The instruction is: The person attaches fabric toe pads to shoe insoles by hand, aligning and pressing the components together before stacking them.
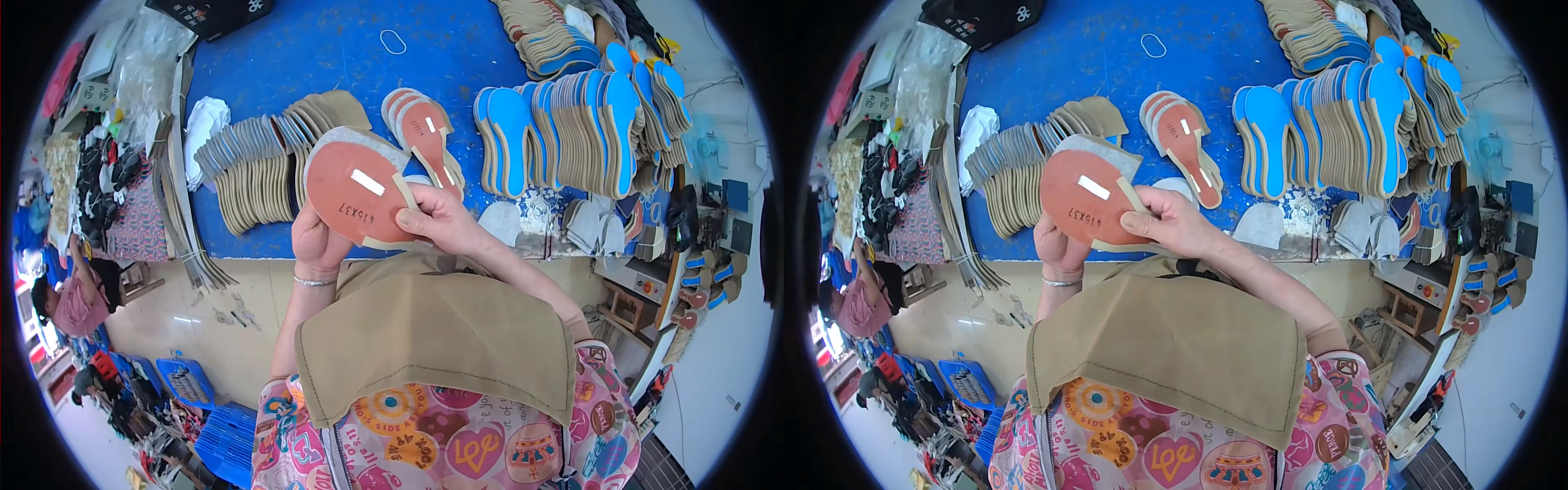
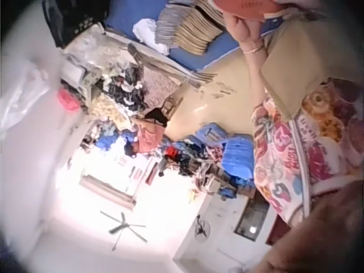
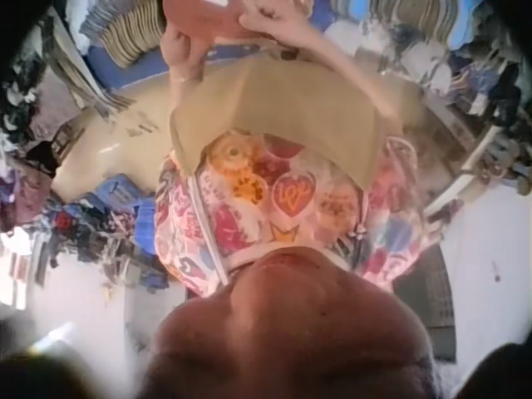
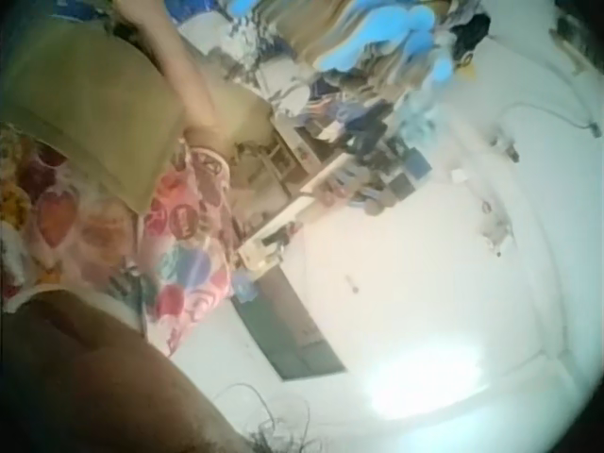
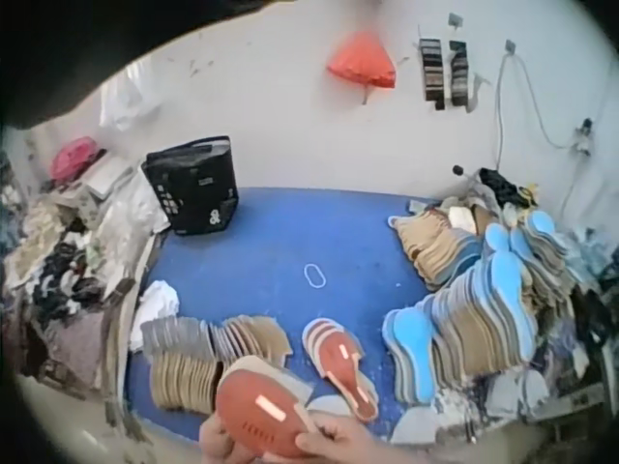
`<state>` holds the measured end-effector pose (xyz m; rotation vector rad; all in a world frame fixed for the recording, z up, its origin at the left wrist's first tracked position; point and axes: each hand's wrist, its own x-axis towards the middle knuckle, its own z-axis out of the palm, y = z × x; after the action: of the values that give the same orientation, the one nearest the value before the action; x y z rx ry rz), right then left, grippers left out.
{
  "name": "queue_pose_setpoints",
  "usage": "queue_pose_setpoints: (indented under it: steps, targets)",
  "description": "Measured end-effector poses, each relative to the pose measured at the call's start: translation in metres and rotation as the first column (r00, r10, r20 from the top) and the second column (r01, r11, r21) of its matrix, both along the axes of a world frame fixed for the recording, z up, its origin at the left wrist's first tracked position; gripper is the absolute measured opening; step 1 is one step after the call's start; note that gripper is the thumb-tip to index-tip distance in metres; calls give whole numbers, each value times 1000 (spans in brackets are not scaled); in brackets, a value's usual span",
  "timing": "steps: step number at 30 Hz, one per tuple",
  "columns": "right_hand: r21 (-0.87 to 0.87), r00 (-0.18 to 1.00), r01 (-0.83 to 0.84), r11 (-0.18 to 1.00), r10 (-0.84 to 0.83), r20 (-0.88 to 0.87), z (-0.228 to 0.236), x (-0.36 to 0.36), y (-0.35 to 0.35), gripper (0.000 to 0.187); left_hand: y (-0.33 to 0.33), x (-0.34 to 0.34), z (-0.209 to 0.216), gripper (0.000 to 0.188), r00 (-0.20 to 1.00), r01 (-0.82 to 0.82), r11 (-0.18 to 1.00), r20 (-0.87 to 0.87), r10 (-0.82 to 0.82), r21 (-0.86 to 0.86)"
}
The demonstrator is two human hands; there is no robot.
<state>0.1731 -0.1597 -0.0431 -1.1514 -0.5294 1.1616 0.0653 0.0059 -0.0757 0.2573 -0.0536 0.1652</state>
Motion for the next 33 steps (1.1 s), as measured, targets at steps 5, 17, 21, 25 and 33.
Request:
queue_pose_setpoints:
  steps: [5,17,21,25,33]
  targets:
    - [-18,999,-30,999,30,-44,-1,1,3,31,-2,-4,3,44,999,-38,999,19,39,-27]
    - [8,991,2,1000,-1,-136,-13,1,6,32,-5,0,14,44,998,-68,997,-8,67,-43]
    - [-5,989,44,999,-45,-139,-17,4,7,30,-6,5,6,45,994,-69,982,-97,53,-175]
    - [-43,994,57,997,-61,-91,-18,3,8,29,-7,9,14,47,994,-87,973,-80,72,-212]
    - [-57,955,162,985,-142,259,-28,10,4,24,-10,26,33,37,846,-102,893,-433,310,439]
